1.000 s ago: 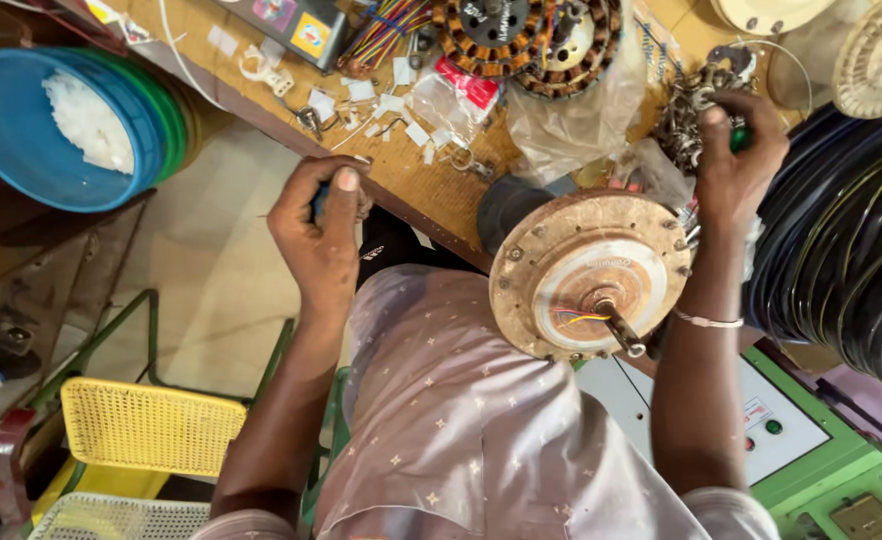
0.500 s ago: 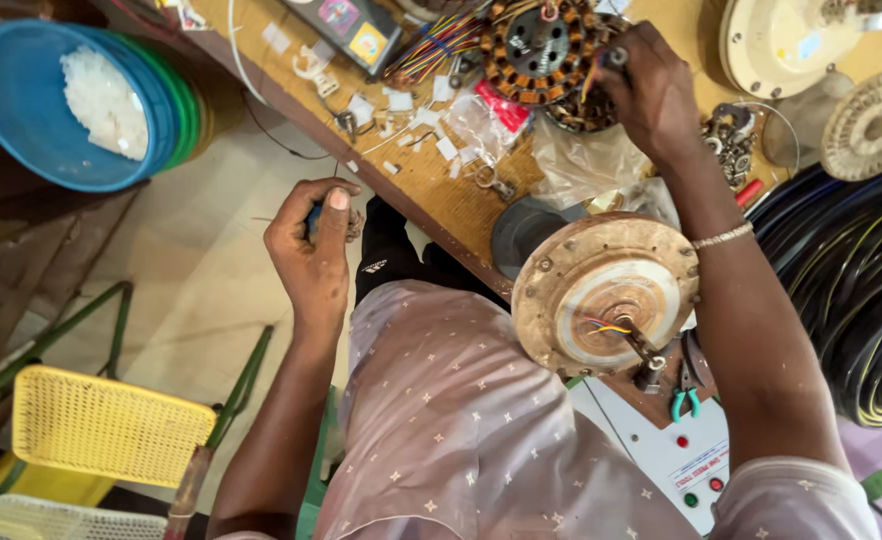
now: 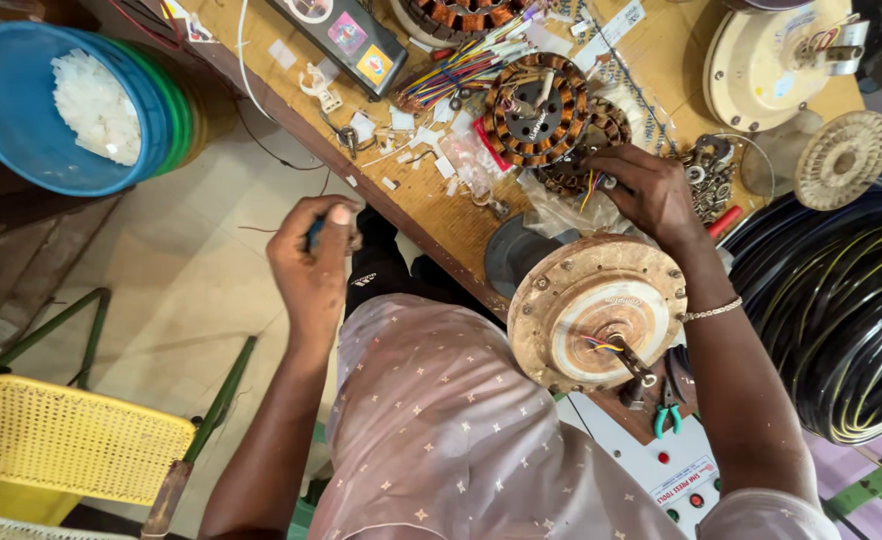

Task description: The person works on a circular electrical component, likely a fan motor, using a screwdriver to adjust internal parts and wires. They repeatedly pick up and place small metal rings and other components on the workbench while manipulating the central shaft and wiring.

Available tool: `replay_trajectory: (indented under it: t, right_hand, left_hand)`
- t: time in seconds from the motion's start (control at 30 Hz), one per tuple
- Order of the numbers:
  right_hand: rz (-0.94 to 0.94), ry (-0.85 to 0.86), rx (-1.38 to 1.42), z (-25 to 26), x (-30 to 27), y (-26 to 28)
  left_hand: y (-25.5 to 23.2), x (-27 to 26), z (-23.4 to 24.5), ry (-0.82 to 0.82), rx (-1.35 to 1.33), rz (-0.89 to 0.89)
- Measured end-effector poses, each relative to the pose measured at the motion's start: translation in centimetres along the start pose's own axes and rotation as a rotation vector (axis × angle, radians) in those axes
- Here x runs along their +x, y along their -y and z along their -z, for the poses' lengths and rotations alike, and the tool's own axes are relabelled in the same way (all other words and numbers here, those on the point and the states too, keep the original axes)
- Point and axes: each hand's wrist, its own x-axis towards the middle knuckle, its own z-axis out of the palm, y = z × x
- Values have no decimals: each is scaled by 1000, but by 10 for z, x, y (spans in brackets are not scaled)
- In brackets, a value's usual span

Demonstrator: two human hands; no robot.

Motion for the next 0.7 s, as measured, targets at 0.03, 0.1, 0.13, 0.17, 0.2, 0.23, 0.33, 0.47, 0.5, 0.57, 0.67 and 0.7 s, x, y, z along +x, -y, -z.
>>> replay_trajectory:
  t: [0.03, 0.1, 0.13, 0.17, 0.2, 0.23, 0.33, 0.47, 0.5, 0.57, 0.67, 0.7]
  right_hand:
    - [8, 9, -3, 1, 1, 1]
    - [-11, 21, 8, 1, 1, 5]
    - [-38, 24, 21, 1, 0, 7]
    - [-68, 22, 29, 3, 2, 8]
    - [-54, 8, 38, 4, 4, 8]
    - [-43, -1, 51, 5, 4, 9]
    - [-53, -4, 38, 3, 1, 9]
    - [-11, -67, 37, -3, -12, -3]
    - [-70, -65, 71, -8, -16, -9]
    - [-183, -59, 138, -20, -26, -21]
    - [-333, -227, 268, -29, -60, -39]
    - [-299, -278, 214, -32, -73, -44]
  left_hand:
    - [1, 1, -2, 17, 50, -45]
    - [6, 5, -8, 46, 154, -130]
    - [9, 4, -9, 44, 197, -110]
    - [11, 7, -12, 47, 236, -96]
    - [13, 10, -15, 50, 275, -82]
    - [16, 10, -16, 56, 310, -130]
    - [31, 16, -20, 87, 395, -248]
    - [54, 33, -36, 202, 528, -317]
    - [60, 39, -41, 243, 579, -332]
    - [72, 53, -51, 298, 666, -303]
    - [91, 73, -64, 326, 775, -357]
    - [95, 79, -65, 328, 811, -389]
